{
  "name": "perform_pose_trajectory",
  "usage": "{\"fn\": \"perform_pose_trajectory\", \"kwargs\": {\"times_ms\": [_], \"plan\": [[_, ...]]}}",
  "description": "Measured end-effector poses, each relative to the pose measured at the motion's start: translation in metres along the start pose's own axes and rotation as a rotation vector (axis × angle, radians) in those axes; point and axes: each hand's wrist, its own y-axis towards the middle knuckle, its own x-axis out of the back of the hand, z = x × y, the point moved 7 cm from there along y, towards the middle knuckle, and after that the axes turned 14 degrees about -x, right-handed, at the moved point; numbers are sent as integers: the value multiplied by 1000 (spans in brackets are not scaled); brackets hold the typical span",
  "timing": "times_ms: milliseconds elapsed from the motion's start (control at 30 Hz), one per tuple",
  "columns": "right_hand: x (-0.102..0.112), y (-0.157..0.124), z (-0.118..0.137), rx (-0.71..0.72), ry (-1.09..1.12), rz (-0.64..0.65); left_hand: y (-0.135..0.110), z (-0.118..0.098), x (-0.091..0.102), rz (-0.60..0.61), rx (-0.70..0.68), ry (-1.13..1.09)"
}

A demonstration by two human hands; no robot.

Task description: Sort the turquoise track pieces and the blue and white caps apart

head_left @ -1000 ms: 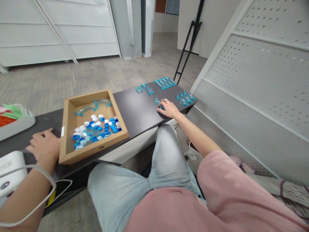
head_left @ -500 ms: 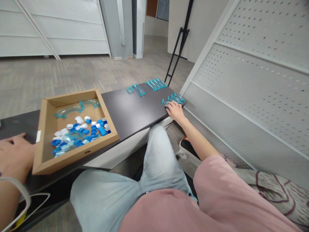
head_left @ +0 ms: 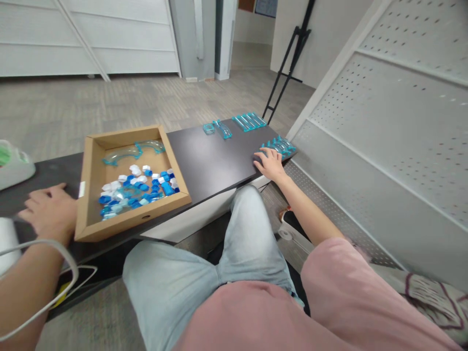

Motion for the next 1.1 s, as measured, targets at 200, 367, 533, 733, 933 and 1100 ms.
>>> {"fn": "perform_pose_trajectory", "kwargs": {"times_ms": [200,367,533,733,933,1100], "plan": [[2,5,111,243,212,-2,-17,1,13,-94,27,-234],[7,3,248,551,279,81,-20,-3,18,-101,-1,-281],[-13,31,374,672,106,128,-21,-5,20,-122,28,-261],[-63,84,453,549,-84,198,-20,-4,18,-130,28,-254],[-72,83,469,555,84,264,-18,-4,15,-137,9,-280],[-65,78,463,529,412,436,-18,-5,15,-146,5,-299]]}}
